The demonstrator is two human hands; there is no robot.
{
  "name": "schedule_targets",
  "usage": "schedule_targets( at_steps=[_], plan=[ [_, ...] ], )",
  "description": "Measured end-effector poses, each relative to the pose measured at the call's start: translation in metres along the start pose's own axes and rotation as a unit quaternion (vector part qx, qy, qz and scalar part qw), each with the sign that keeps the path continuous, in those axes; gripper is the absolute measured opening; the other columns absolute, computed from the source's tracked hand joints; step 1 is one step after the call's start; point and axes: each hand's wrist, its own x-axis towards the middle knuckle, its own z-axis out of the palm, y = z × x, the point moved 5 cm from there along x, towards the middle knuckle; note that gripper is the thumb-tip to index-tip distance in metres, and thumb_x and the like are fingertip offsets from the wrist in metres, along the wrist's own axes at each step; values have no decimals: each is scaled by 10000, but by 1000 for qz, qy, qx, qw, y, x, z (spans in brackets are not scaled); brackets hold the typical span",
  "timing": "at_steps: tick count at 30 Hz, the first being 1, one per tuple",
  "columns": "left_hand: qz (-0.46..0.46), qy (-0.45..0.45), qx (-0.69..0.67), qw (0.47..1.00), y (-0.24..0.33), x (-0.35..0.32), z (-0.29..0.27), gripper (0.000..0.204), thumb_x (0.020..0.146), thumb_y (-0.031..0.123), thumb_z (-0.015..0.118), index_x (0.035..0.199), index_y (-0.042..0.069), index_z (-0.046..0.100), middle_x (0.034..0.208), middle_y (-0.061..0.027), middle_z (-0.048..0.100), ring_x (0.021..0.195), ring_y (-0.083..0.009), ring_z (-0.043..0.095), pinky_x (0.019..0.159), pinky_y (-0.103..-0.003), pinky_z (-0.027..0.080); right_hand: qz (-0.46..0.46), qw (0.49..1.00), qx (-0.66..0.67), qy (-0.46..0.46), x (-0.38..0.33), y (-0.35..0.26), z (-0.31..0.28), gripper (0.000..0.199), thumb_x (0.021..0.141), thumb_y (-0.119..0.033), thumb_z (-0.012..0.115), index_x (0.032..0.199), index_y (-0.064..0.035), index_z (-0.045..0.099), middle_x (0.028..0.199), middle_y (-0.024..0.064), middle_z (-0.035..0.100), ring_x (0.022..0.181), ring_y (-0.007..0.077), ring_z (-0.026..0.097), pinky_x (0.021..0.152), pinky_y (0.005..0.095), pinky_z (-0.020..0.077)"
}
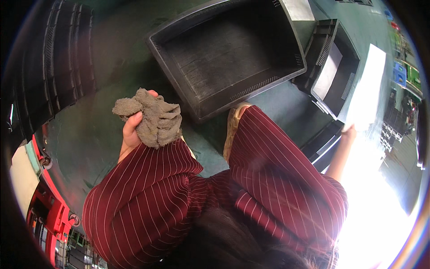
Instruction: The person wipes the interior of black plastic crates using a cloth. They handle the crates one at a time, wiping the bottom and sides, then placing them into a stack. Another person is visible in the background performing a similar task.
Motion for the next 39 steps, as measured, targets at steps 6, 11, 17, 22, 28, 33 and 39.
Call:
schedule_targets(
  at_steps=[6,11,17,22,28,33,39],
  plan=[
    [16,28,7,999,-1,-2,3,516,736,216,522,1172,3,345,1073,-130,461,991,-228,491,853,-365,408,163,924,327,-111,-120,37,126,171,833,10,416,991,75,419,909,173,526,787,255,553,679,305,519],
    [-8,66,82,994,3,1,20,553,703,200,565,1177,19,347,1081,-125,464,1010,-222,483,868,-356,395,158,952,236,-115,-152,11,134,276,851,-78,446,1077,56,362,933,164,502,787,243,543,648,297,505],
    [-32,32,110,993,14,-3,54,606,660,192,599,1185,37,340,1079,-122,480,1026,-212,473,890,-351,369,-151,970,-189,-38,-240,-35,136,573,809,-305,563,1207,9,296,868,104,489,675,154,511,550,257,470],
    [-101,-202,204,952,-1,16,114,898,541,307,735,1268,27,287,1210,-100,419,1085,-201,426,901,-341,325,-14,740,36,-672,-427,-40,254,669,777,-355,591,1275,-40,274,1130,130,448,992,203,479,825,297,421],
    [268,-122,702,649,70,38,130,685,561,467,706,1051,35,500,986,-99,511,923,-220,479,795,-325,344,211,706,92,-670,-460,-27,278,572,712,-185,615,1205,-12,381,1104,83,503,1004,183,496,889,303,383],
    [209,283,581,734,2,23,4,772,670,215,706,1269,49,248,1152,-149,396,960,-219,456,779,-321,388,136,796,216,-548,-396,-35,264,627,622,-141,554,1199,6,359,1092,154,492,1011,259,500,895,357,400],
    [56,255,101,960,-35,48,-12,371,811,270,564,1009,-33,486,971,-96,552,895,-145,506,795,-277,392,177,801,277,-501,-373,-38,248,463,760,-157,503,1186,-22,382,1133,143,475,1018,270,492,881,390,411]
  ],
)
